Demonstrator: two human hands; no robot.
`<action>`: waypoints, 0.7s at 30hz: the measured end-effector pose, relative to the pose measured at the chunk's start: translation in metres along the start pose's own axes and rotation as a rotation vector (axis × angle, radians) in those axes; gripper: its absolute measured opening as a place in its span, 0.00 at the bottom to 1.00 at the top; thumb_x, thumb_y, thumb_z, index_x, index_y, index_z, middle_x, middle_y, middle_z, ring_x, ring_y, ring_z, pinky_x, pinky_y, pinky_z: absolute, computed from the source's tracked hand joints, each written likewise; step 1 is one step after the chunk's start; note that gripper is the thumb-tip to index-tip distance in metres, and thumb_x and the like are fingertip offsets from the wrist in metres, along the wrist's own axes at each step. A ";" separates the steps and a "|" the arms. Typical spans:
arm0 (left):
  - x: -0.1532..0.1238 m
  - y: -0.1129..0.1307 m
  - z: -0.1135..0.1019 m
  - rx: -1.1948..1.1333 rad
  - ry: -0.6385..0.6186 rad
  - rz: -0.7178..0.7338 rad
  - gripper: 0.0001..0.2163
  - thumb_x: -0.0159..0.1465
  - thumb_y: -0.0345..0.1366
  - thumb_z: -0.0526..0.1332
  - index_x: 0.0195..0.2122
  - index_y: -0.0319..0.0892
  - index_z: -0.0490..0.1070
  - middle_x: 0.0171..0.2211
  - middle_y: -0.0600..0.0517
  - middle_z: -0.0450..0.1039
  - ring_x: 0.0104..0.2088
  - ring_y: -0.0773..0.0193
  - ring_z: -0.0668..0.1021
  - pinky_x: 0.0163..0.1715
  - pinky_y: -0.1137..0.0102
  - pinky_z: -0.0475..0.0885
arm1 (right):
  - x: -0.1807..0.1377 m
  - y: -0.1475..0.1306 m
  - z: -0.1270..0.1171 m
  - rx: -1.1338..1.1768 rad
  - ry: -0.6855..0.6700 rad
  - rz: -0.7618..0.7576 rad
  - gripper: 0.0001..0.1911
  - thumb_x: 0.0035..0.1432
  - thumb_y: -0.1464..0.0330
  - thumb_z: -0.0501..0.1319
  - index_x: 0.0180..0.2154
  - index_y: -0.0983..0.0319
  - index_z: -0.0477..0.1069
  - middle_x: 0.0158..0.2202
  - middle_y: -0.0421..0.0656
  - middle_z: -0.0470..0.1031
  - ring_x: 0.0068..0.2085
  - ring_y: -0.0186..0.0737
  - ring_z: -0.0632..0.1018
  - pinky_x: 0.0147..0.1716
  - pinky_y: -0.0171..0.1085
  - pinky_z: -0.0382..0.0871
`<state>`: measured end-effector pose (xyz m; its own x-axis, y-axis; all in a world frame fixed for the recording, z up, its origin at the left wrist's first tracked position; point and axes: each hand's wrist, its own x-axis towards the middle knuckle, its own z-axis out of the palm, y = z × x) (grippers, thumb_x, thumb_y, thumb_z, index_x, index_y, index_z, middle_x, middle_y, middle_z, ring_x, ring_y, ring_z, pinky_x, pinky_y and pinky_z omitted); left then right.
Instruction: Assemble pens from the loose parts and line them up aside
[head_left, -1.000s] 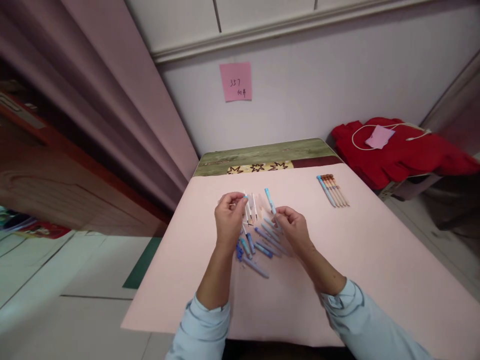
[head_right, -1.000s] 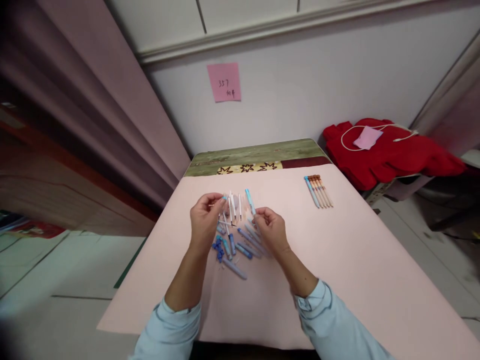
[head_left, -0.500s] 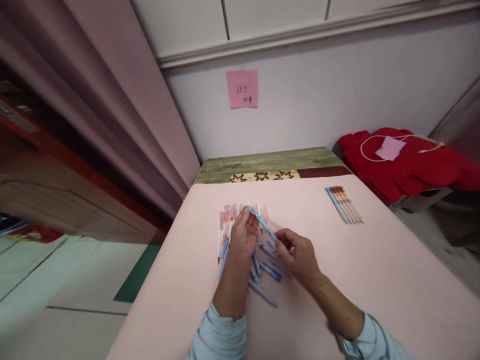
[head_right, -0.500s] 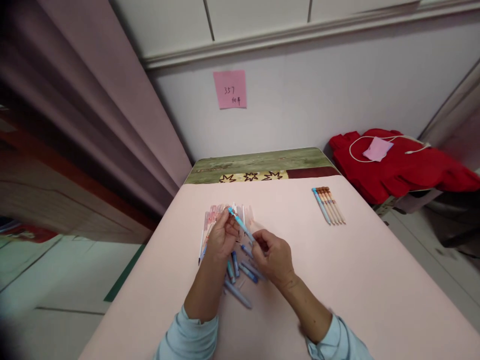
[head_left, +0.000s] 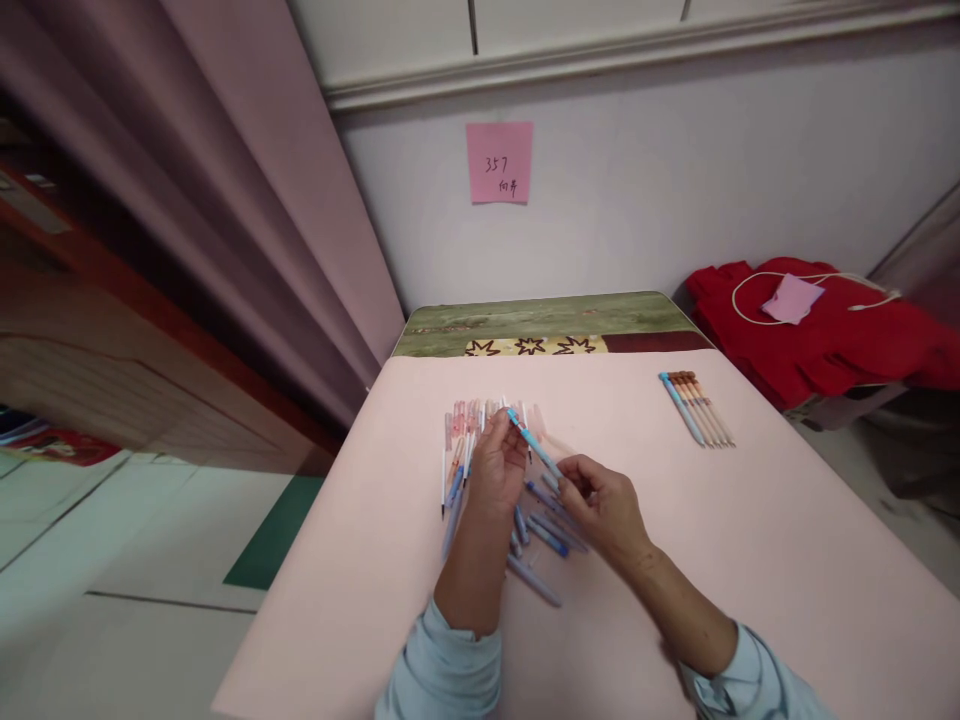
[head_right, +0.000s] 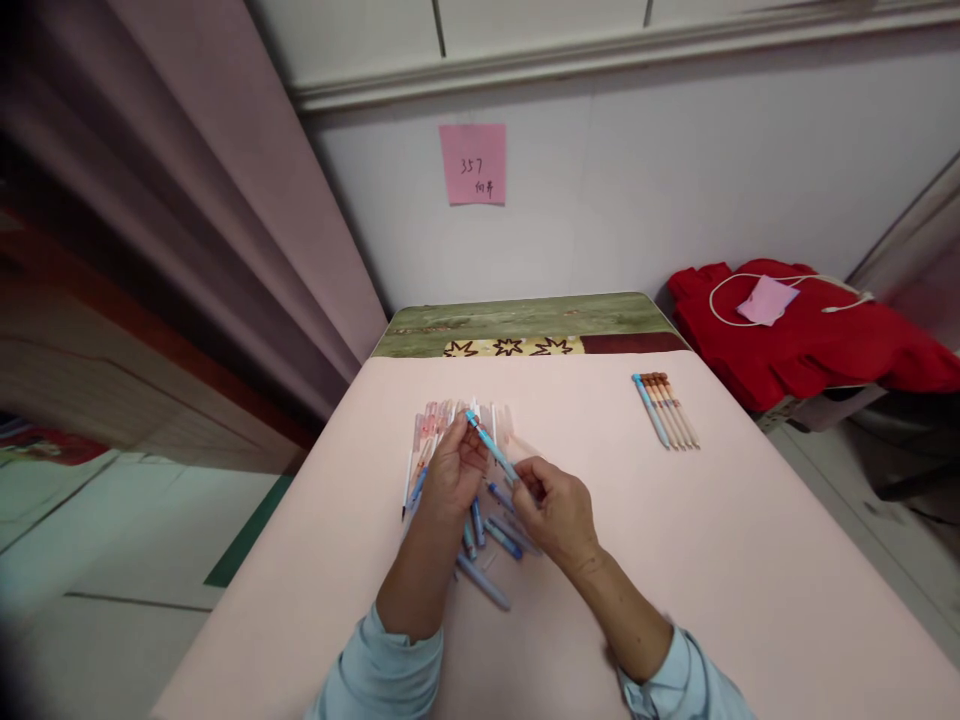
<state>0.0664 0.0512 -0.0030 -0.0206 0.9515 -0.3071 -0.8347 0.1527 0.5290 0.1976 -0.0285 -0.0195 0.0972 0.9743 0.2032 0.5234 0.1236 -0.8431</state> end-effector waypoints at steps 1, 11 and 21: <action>0.000 0.000 0.000 0.001 0.005 0.002 0.05 0.56 0.30 0.68 0.31 0.39 0.72 0.27 0.55 0.75 0.27 0.74 0.77 0.32 0.78 0.71 | 0.000 0.000 0.000 0.004 -0.003 0.000 0.07 0.55 0.67 0.58 0.33 0.58 0.74 0.20 0.36 0.70 0.21 0.33 0.67 0.23 0.32 0.59; -0.009 -0.005 0.005 0.035 -0.040 0.003 0.08 0.52 0.30 0.70 0.31 0.40 0.72 0.29 0.55 0.76 0.29 0.72 0.77 0.34 0.77 0.71 | -0.001 0.004 0.001 0.028 0.022 0.004 0.08 0.57 0.64 0.59 0.34 0.59 0.74 0.21 0.36 0.70 0.21 0.32 0.67 0.23 0.31 0.60; -0.009 -0.005 0.004 0.131 -0.075 0.096 0.12 0.50 0.34 0.73 0.32 0.38 0.73 0.27 0.56 0.72 0.27 0.74 0.74 0.29 0.78 0.69 | -0.001 0.004 0.006 0.076 0.042 0.046 0.13 0.55 0.59 0.63 0.39 0.59 0.75 0.24 0.37 0.74 0.25 0.33 0.74 0.27 0.30 0.67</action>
<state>0.0728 0.0431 -0.0001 -0.0516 0.9799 -0.1928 -0.7519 0.0889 0.6532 0.1944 -0.0276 -0.0258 0.1562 0.9707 0.1829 0.4518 0.0945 -0.8871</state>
